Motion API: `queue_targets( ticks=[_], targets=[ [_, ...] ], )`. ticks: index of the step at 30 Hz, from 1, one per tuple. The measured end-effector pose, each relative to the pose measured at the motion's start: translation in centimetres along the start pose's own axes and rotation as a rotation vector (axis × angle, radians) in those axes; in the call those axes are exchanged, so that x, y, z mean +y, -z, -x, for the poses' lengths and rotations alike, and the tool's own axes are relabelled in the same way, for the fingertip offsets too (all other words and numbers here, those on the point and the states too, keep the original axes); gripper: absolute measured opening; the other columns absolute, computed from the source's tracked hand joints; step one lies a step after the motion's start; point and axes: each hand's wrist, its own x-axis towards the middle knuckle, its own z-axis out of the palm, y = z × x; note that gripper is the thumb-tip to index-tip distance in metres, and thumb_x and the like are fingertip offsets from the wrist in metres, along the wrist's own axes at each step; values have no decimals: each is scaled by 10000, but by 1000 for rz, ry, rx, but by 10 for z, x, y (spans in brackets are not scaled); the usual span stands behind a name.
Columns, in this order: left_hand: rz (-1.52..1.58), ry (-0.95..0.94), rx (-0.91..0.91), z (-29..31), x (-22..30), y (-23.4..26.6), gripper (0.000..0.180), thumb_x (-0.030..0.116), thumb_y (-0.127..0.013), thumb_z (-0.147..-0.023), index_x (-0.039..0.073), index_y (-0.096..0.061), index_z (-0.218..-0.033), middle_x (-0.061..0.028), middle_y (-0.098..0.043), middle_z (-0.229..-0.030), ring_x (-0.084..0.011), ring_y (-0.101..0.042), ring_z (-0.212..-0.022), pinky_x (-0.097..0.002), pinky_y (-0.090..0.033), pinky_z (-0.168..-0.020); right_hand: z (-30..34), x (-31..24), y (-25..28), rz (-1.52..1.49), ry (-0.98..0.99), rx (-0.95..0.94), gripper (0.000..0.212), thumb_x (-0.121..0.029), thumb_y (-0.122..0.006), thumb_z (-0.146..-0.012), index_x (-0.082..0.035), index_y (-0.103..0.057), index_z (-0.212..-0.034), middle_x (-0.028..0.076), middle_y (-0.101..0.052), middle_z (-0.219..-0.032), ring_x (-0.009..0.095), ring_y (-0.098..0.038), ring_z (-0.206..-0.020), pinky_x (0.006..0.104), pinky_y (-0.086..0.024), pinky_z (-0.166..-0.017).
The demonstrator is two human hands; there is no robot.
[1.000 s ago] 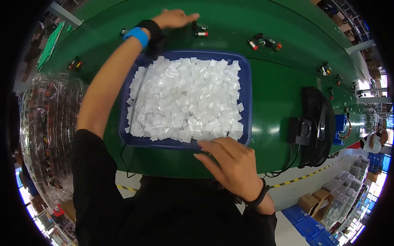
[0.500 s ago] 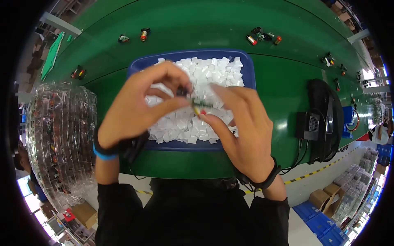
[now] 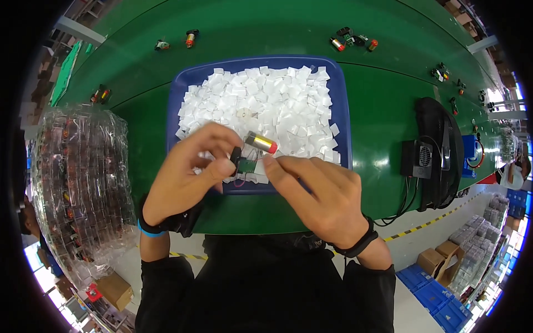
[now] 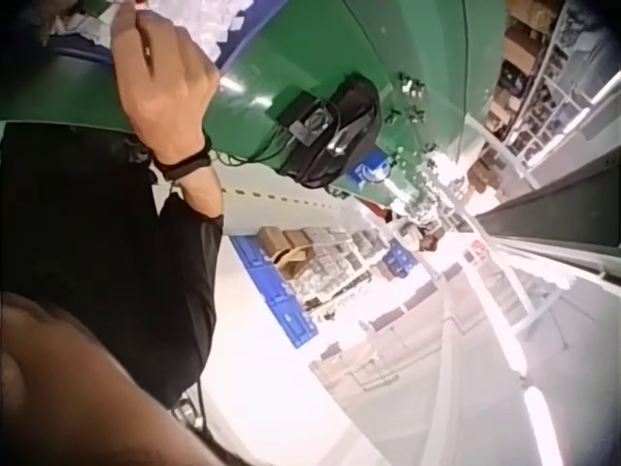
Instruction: The person picks up a battery and a circuit board, wraps a white adhesive strip around them by hand, and places the assembly onto the table. They then reach into a plastic-wrapped tray to pull back the film and retrieve more components to repeat the process.
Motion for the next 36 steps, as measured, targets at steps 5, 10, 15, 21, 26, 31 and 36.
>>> queue_targets(
  ticks=[5,10,15,21,26,31,36],
  targets=[
    [155,173,-128,0,-8,-1,321,40,-789,-846,3,-632,-1124,-69,-652,-988,-81,-610,-798,-220,-537,-582,1,5,-7,-276,-88,22,305,65,-785,-740,-18,-721,-1026,94,-723,-893,199,-695,-673,266,-537,-554],
    [50,50,-52,5,-19,-14,387,13,-818,-804,-1,-623,-1139,-88,-684,-1025,-93,-642,-803,-211,-553,-602,3,-4,-9,-688,-540,22,221,22,-774,-823,21,-689,-1027,102,-736,-904,137,-711,-719,238,-567,-602],
    [-203,-186,96,9,-21,-24,429,34,-843,-782,-9,-608,-1139,-91,-713,-988,-92,-674,-776,-211,-563,-624,1,4,-12,-857,-729,-41,167,5,-747,-871,39,-662,-1011,115,-734,-898,134,-717,-742,231,-569,-610],
    [-233,-193,99,8,-30,-23,400,38,-835,-794,-15,-598,-1112,-84,-719,-948,-82,-676,-736,-207,-554,-595,0,3,-14,-819,-703,-83,133,25,-731,-877,39,-656,-986,114,-729,-880,133,-711,-727,229,-552,-596],
    [-111,-48,63,7,-27,-14,327,28,-781,-847,-21,-592,-1109,-95,-716,-950,-97,-676,-732,-212,-538,-551,-1,8,-17,-536,-343,-129,152,29,-706,-887,28,-645,-1026,123,-727,-948,159,-714,-778,240,-554,-631],
    [217,47,26,2,-29,-2,238,38,-690,-925,-22,-582,-1128,-86,-685,-901,-107,-669,-725,-221,-523,-522,-7,18,-7,-770,-586,-73,179,-36,-704,-900,16,-653,-1063,126,-714,-1007,208,-702,-881,284,-559,-679],
    [116,-22,80,-1,-27,-7,218,104,-688,-943,16,-596,-1120,-27,-602,-769,-68,-599,-685,-217,-492,-526,-26,22,-13,-511,-476,1,134,2,-627,-926,18,-668,-1052,153,-682,-1132,203,-679,-948,317,-541,-850]
  ],
)
